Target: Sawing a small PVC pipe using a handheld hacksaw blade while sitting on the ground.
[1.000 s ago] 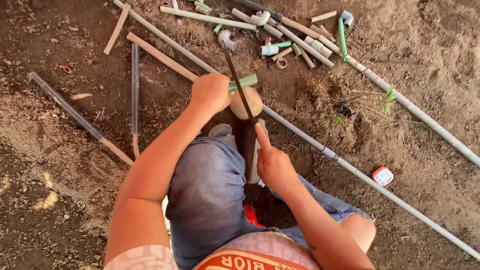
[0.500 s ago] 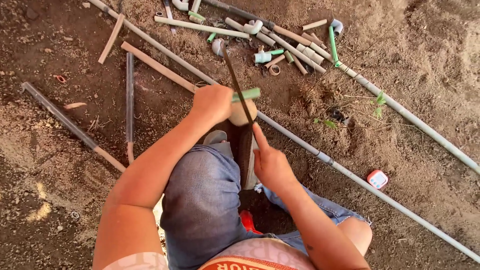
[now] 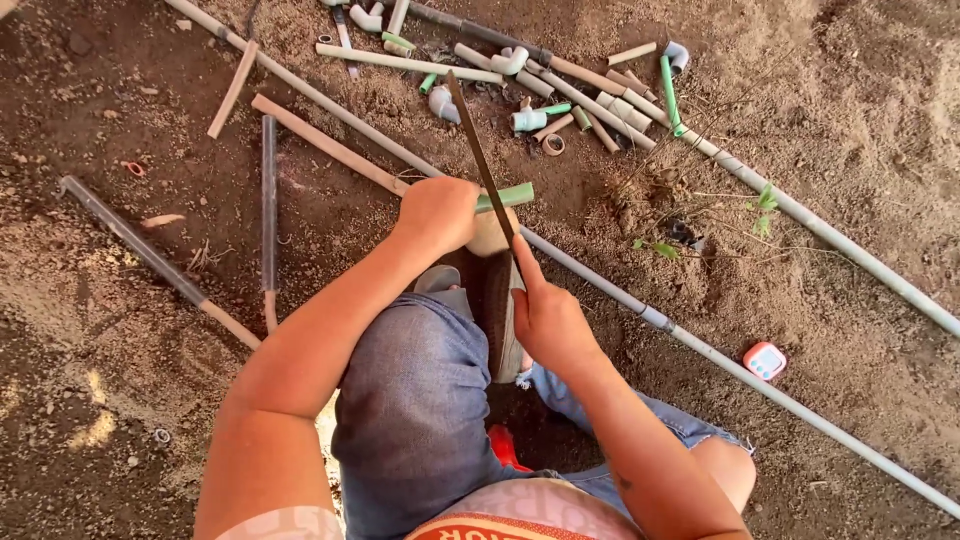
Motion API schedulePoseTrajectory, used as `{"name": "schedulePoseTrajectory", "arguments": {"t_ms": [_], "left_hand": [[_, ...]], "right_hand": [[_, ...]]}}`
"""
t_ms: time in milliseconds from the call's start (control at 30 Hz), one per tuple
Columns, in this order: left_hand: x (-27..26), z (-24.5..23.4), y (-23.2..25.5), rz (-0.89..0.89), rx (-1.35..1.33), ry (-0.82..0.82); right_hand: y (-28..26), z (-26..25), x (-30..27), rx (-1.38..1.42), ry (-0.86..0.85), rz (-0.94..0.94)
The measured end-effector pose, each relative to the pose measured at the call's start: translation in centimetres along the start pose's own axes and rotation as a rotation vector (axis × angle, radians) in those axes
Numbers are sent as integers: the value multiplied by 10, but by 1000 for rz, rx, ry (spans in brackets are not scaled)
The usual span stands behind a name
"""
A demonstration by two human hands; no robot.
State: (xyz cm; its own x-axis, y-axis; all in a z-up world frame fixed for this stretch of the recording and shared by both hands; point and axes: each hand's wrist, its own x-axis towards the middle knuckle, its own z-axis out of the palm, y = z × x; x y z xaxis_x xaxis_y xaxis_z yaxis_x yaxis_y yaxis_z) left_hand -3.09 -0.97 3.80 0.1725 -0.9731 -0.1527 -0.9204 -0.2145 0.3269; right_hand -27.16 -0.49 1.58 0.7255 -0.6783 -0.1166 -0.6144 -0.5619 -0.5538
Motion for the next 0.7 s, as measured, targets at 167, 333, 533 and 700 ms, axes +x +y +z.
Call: {"name": "schedulePoseTrajectory", "arguments": {"t_ms": [167,333,533,700], "left_hand": [[-3,-6,-12,-80,-53,5],[-8,-16,11,-48,-21,-58],[1,-7,-20,-78,-1160,82],[-20,-45,-21,72,-1920,297]], "right_hand": [[-5,6,-25,36,-55,14],[0,-3,-18,95,-47,49],[15,-8,-44,552,356,-282],[50,-8,-78,392,172,-186]]}}
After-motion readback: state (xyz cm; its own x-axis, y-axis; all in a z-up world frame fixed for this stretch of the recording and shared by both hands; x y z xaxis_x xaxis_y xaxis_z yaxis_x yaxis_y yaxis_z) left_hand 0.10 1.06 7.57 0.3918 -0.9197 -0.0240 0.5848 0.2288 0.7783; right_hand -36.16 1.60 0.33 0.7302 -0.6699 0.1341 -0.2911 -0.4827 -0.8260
